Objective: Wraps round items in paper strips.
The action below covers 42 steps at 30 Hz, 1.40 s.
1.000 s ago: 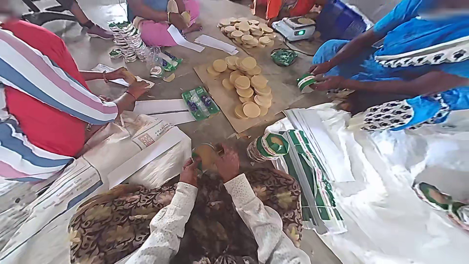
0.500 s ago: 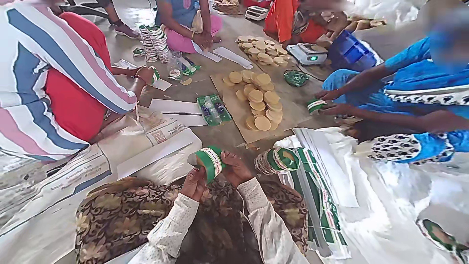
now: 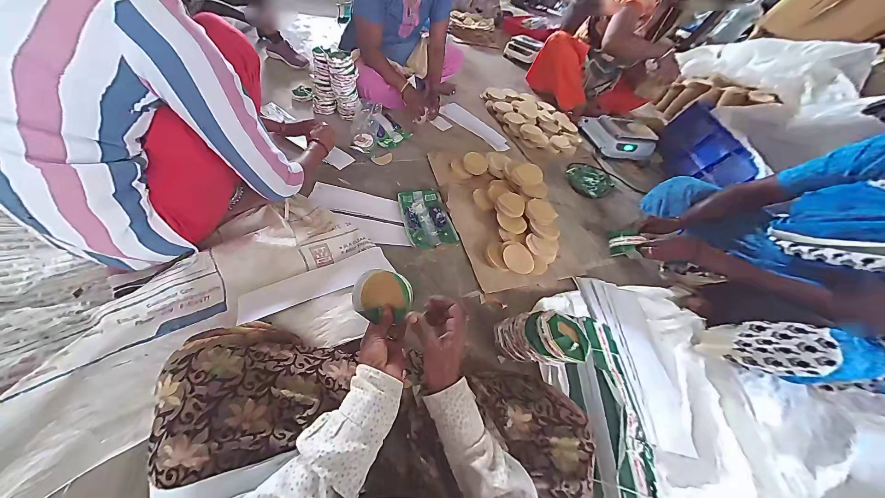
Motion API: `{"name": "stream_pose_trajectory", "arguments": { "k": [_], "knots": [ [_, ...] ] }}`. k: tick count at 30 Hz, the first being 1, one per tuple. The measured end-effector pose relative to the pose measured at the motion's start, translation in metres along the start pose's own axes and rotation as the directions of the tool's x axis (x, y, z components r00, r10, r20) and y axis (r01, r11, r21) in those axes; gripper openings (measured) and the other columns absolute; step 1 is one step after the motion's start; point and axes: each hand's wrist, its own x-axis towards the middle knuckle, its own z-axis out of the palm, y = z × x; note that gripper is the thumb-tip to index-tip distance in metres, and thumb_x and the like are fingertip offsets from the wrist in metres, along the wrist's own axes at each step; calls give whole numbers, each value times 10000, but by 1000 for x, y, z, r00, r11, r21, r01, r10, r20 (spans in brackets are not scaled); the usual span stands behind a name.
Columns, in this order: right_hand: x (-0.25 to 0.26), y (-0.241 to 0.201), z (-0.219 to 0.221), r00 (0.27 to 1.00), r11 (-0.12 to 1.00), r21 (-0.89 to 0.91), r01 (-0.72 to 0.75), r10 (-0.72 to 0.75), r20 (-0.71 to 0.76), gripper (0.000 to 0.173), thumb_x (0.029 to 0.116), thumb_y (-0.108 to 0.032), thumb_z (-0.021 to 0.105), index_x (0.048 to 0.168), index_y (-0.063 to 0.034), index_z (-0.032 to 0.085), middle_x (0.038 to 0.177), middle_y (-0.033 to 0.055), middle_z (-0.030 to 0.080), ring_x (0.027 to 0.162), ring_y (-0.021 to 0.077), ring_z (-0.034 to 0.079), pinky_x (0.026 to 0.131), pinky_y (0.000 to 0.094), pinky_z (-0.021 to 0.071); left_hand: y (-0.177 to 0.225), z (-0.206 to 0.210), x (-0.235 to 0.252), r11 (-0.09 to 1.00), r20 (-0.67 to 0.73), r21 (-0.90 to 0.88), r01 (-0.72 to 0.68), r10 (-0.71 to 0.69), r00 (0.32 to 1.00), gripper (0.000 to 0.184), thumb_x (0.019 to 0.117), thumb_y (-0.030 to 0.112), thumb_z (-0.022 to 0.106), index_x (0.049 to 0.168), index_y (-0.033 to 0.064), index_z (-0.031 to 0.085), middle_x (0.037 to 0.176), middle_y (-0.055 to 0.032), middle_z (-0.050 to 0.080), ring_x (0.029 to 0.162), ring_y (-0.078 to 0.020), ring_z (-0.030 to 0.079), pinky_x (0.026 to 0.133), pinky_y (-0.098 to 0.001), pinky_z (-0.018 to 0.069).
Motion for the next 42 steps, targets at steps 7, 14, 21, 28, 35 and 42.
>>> {"name": "stream_pose_trajectory", "arguments": {
  "k": [7, 14, 21, 28, 35, 42],
  "knots": [
    [-8, 0, 18, 984, 992, 121, 42, -21, -174, 77, 804, 21, 745, 833, -4, 678, 712, 7, 697, 638, 46, 667, 631, 208, 584, -12, -4, -8, 905, 132, 209, -372, 350, 927, 333, 896, -108, 664, 1213, -76, 569, 1049, -110, 697, 936, -129, 692, 859, -293, 595],
    [13, -8, 8, 998, 977, 213, -4, 18, -64, 222, 790, 14, 740, 913, -51, 567, 731, -45, 604, 650, 19, 604, 624, 202, 550, -12, -8, -14, 843, 218, 254, -474, 427, 877, 325, 845, -143, 677, 1153, -73, 597, 1004, -60, 715, 927, -79, 697, 840, -245, 593],
    [17, 1, 2, 878, 879, -178, 441, -464, -117, 62, 812, -26, 744, 834, 27, 722, 815, 62, 692, 729, 65, 654, 694, 187, 566, -10, -11, -20, 829, 266, 285, -482, 415, 870, 380, 809, -145, 703, 1170, -71, 609, 1034, -62, 728, 956, -77, 703, 854, -239, 593],
    [21, -15, -17, 884, 805, -401, 437, -466, 26, 209, 847, -87, 745, 983, 63, 694, 883, 138, 686, 745, 142, 654, 705, 252, 561, 3, -19, -25, 818, 370, 397, -417, 273, 888, 331, 803, -139, 715, 1114, -60, 634, 977, -58, 739, 915, -87, 713, 845, -245, 597],
    [27, -20, -40, 722, 543, -508, 668, -638, 268, 146, 899, -71, 648, 869, -11, 779, 870, 164, 743, 843, 273, 726, 799, 349, 593, 26, -20, -24, 804, 512, 480, -352, 69, 856, 355, 797, -104, 733, 1135, -56, 634, 995, -66, 744, 940, -111, 720, 869, -280, 600],
    [29, -45, -53, 854, 754, -434, 493, -324, 407, 256, 848, -131, 762, 1025, 45, 707, 915, 144, 695, 721, 170, 657, 666, 311, 572, 48, -29, -13, 758, 623, 587, -284, -198, 757, 282, 788, -54, 728, 1061, -17, 671, 959, -40, 753, 911, -107, 723, 862, -289, 599]
  ]
}}
